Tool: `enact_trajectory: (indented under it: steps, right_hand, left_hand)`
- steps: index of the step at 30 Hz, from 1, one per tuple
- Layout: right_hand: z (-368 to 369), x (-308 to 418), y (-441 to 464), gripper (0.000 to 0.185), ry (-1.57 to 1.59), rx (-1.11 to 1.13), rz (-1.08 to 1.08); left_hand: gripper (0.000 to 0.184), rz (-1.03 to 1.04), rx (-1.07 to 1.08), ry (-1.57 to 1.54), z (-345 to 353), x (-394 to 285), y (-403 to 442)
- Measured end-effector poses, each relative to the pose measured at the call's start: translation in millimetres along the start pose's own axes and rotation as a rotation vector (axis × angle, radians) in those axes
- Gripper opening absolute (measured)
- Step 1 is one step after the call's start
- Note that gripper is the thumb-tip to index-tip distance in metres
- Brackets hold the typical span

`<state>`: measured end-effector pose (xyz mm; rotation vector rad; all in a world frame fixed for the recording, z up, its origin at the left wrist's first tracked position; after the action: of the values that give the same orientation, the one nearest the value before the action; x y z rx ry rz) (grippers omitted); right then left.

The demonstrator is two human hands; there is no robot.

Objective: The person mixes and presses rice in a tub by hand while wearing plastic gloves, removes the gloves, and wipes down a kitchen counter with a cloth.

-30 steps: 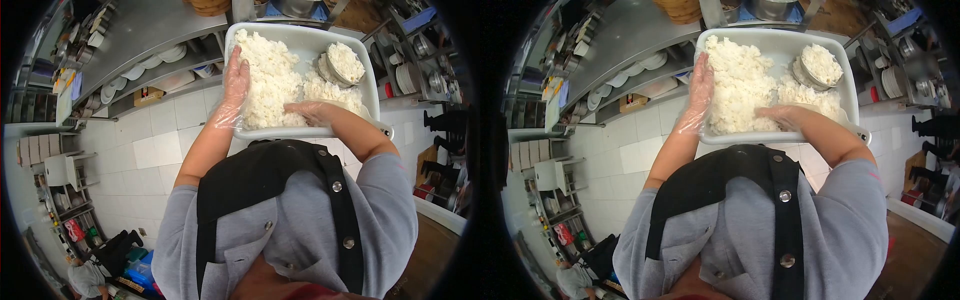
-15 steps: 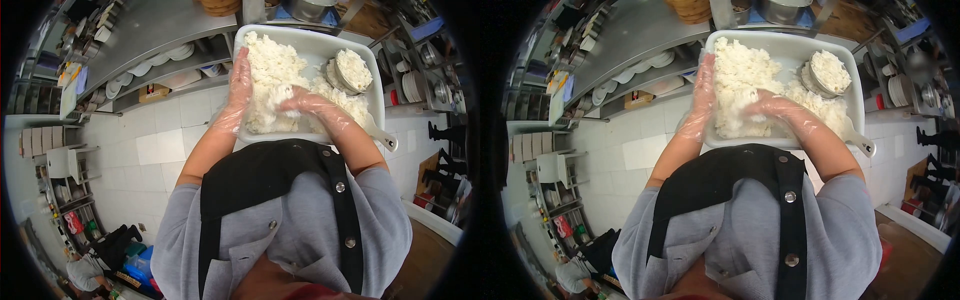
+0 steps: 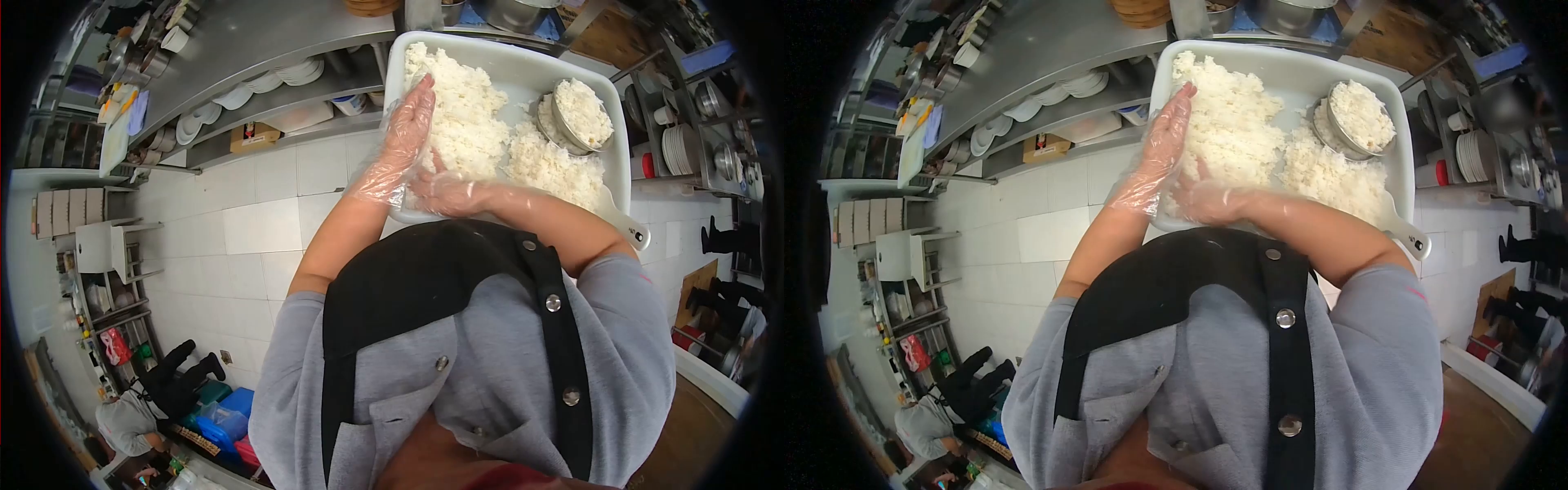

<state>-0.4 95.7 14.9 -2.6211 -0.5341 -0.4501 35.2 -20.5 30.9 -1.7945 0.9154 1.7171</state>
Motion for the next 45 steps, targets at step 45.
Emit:
enact_trajectory:
  steps: [45]
  right_hand:
    - [58.4, -117.6, -74.4, 0.066, 0.653, 0.355, 0.523]
  left_hand:
    - [0.045, 0.172, 0.011, 0.474, 6.2, 16.6, 8.0]
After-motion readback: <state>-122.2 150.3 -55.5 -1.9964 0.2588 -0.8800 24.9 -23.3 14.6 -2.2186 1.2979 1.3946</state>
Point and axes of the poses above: each hand's wrist, its own y-axis towards the middle knuckle, its own z-axis out of the palm, x = y × z, the point moved 2 cm from there along y, towards the middle knuckle, and after that the axes turned 1 degree about x, right-handed, at the moved point
